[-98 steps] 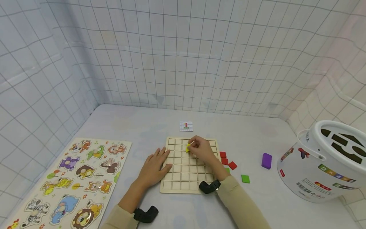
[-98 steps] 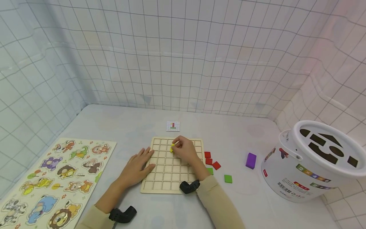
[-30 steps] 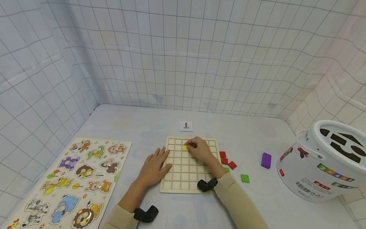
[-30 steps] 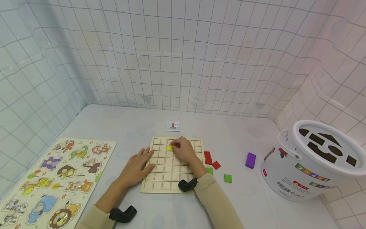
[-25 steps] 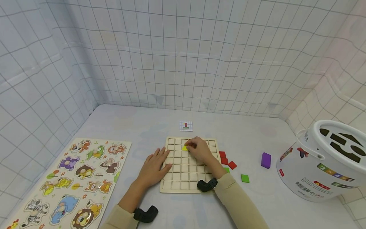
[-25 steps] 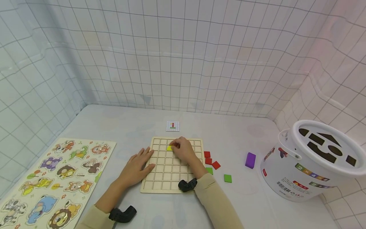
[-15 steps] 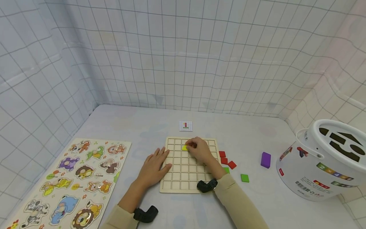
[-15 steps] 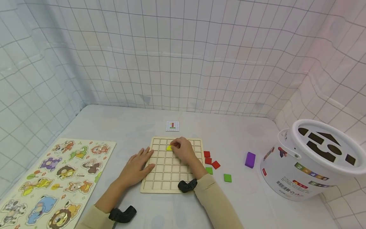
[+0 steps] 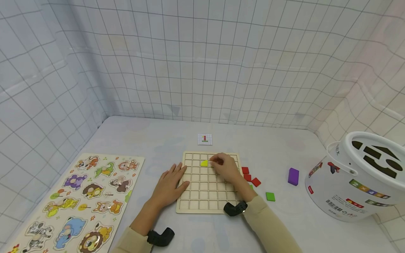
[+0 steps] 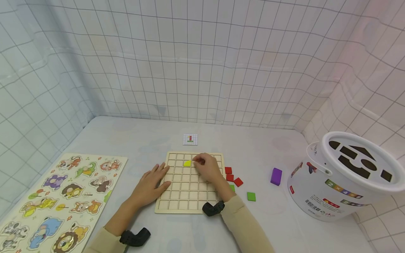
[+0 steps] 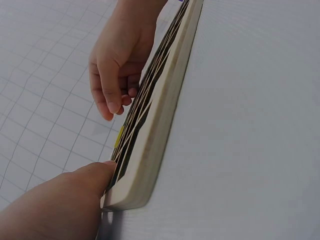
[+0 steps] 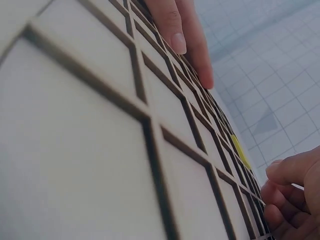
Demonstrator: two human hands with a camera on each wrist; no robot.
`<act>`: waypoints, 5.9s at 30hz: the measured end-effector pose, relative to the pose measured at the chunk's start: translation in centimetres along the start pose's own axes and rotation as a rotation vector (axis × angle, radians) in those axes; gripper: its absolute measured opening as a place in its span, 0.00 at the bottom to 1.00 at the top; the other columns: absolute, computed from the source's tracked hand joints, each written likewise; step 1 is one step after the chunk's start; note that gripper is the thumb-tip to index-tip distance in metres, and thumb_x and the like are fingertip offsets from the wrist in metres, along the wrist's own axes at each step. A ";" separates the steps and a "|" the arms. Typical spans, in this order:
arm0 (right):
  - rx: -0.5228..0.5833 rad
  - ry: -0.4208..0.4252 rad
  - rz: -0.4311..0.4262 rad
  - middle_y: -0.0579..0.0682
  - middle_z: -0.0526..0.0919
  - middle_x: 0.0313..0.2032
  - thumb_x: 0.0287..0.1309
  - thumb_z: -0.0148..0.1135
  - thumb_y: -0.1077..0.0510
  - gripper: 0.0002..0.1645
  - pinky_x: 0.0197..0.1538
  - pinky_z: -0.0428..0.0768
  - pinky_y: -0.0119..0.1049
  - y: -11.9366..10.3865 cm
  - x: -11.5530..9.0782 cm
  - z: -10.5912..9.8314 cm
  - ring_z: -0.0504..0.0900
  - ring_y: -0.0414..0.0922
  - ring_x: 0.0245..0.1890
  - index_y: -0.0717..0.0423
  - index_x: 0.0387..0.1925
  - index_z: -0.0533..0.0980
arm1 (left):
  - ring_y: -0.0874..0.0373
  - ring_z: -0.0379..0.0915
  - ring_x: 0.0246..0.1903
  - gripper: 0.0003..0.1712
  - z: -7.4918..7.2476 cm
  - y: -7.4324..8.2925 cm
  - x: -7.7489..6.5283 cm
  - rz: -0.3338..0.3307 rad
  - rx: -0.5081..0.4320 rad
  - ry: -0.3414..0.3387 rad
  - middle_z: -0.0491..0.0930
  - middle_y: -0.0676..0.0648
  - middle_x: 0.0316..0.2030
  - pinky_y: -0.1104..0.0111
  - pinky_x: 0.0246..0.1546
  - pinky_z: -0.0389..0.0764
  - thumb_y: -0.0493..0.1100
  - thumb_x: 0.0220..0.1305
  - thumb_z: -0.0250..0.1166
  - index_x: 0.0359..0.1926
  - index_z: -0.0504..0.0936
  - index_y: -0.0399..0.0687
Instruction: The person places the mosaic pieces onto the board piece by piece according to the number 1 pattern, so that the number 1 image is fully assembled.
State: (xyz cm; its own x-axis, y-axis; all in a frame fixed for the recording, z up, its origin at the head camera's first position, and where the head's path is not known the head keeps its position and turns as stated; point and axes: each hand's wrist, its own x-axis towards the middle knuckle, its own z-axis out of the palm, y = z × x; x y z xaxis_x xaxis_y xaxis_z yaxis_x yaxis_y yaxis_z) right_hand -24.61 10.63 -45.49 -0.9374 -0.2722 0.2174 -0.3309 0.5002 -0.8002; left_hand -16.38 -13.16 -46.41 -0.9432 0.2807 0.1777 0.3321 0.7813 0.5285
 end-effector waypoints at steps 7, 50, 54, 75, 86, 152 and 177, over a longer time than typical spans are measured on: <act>0.011 0.003 0.019 0.47 0.83 0.35 0.61 0.65 0.64 0.04 0.40 0.77 0.35 -0.1 -1.0 -1.5 0.77 0.42 0.34 0.58 0.38 0.83 | 0.39 0.47 0.72 0.36 0.1 0.0 0.1 0.010 -0.003 0.014 0.58 0.35 0.71 0.43 0.68 0.49 0.51 0.70 0.57 0.71 0.63 0.37; -0.094 0.154 0.157 0.54 0.84 0.40 0.64 0.62 0.63 0.09 0.46 0.78 0.41 4.1 -4.9 -8.6 0.80 0.49 0.42 0.62 0.44 0.82 | 0.38 0.47 0.72 0.36 0.6 -0.6 0.1 0.029 0.000 0.026 0.58 0.35 0.71 0.43 0.67 0.50 0.52 0.70 0.57 0.71 0.63 0.36; -0.141 0.139 0.175 0.54 0.83 0.41 0.64 0.63 0.62 0.10 0.39 0.77 0.37 4.7 -5.2 -8.6 0.78 0.47 0.37 0.62 0.45 0.82 | 0.38 0.47 0.72 0.36 0.4 -0.5 0.0 0.029 0.001 0.024 0.58 0.35 0.71 0.42 0.67 0.50 0.52 0.70 0.57 0.71 0.63 0.36; -0.214 0.084 0.139 0.55 0.80 0.43 0.59 0.68 0.62 0.11 0.43 0.74 0.44 5.8 -5.4 -8.6 0.75 0.50 0.39 0.61 0.43 0.82 | 0.36 0.49 0.71 0.36 0.7 -0.7 -0.1 0.056 -0.030 0.070 0.59 0.33 0.70 0.41 0.66 0.51 0.53 0.70 0.58 0.70 0.64 0.35; -0.159 0.122 0.165 0.51 0.82 0.36 0.61 0.66 0.61 0.06 0.39 0.76 0.39 5.1 -5.4 -8.5 0.77 0.46 0.36 0.57 0.40 0.82 | 0.38 0.47 0.71 0.36 0.4 -0.6 0.0 0.027 0.000 0.026 0.58 0.34 0.71 0.42 0.67 0.50 0.52 0.71 0.57 0.71 0.63 0.36; 0.077 -0.021 0.044 0.48 0.81 0.26 0.63 0.63 0.62 0.04 0.31 0.73 0.33 0.4 0.1 -2.0 0.77 0.42 0.26 0.59 0.37 0.83 | 0.40 0.45 0.72 0.37 0.4 -0.6 0.1 0.002 -0.001 -0.006 0.56 0.36 0.72 0.43 0.68 0.49 0.52 0.70 0.57 0.72 0.61 0.38; 0.086 -0.022 0.103 0.46 0.80 0.25 0.64 0.63 0.62 0.05 0.31 0.76 0.33 0.9 0.5 -0.5 0.78 0.40 0.22 0.58 0.39 0.83 | 0.39 0.47 0.72 0.36 0.5 -0.4 0.0 -0.005 -0.005 0.011 0.58 0.36 0.71 0.43 0.67 0.50 0.51 0.69 0.58 0.72 0.63 0.38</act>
State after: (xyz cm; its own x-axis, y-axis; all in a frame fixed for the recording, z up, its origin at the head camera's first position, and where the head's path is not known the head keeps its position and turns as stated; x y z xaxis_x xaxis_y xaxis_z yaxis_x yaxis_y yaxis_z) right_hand -25.40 11.34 -45.86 -0.9629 -0.2418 0.1200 -0.2217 0.4548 -0.8626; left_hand -16.56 -13.20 -47.09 -0.9450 0.2701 0.1842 0.3270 0.7797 0.5340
